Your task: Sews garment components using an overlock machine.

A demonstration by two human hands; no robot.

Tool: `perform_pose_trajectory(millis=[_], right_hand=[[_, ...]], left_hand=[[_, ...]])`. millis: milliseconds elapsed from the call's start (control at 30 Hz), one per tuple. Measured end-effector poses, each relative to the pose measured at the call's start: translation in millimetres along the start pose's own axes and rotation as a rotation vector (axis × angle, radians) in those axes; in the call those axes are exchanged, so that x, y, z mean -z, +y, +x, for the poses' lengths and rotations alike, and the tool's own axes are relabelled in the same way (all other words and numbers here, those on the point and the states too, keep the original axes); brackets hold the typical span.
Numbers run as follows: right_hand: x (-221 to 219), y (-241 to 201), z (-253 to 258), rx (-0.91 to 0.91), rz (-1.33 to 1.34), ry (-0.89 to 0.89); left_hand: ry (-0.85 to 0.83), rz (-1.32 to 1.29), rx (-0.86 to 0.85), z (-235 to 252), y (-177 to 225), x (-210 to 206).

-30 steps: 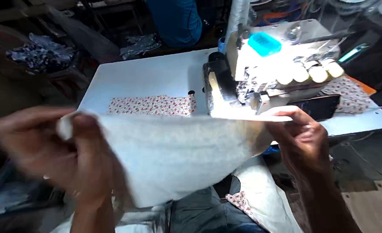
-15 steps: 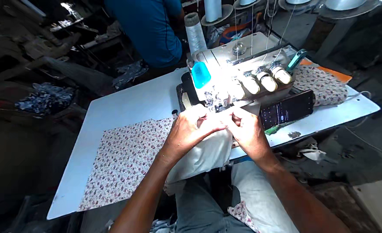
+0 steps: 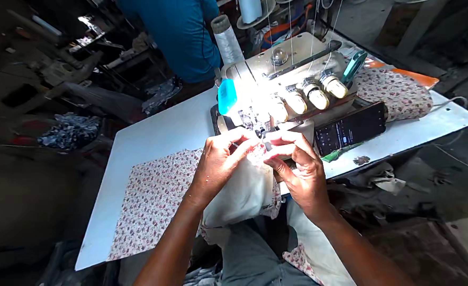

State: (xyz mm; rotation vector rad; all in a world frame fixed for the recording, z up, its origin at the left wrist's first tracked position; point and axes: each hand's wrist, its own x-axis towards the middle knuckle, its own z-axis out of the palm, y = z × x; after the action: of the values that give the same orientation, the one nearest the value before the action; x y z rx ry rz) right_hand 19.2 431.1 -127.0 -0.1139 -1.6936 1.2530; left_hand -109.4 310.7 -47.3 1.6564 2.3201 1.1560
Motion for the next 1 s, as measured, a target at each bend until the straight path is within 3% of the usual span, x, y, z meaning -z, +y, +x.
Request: perform_pose_trajectory(millis=[133, 233, 333, 433, 567, 1000], right_hand=[[4, -1, 5, -0.231, 0.255, -0.05], [5, -2, 7, -0.301, 0.297, -0.047], [6, -1, 9, -0.315, 0.268, -0.025], [4, -1, 11, -0.313, 0.259, -0.011], [-3, -1, 12, -0.277, 0.226, -0.02], [-6, -9, 12, -0.264, 0.149, -0.031]], left_hand=[[0.013, -0.001, -0.143, 1, 1, -1], [-0.026, 0.022, -0.181, -1, -1, 2], [-0.106, 0.171, -0.182, -7, -9, 10], [-0.04, 0.228, -0.092, -13, -11, 16], [0.03, 0.213, 0.02, -15, -3, 17], [0.065, 0.076, 0.023, -11, 2, 3]])
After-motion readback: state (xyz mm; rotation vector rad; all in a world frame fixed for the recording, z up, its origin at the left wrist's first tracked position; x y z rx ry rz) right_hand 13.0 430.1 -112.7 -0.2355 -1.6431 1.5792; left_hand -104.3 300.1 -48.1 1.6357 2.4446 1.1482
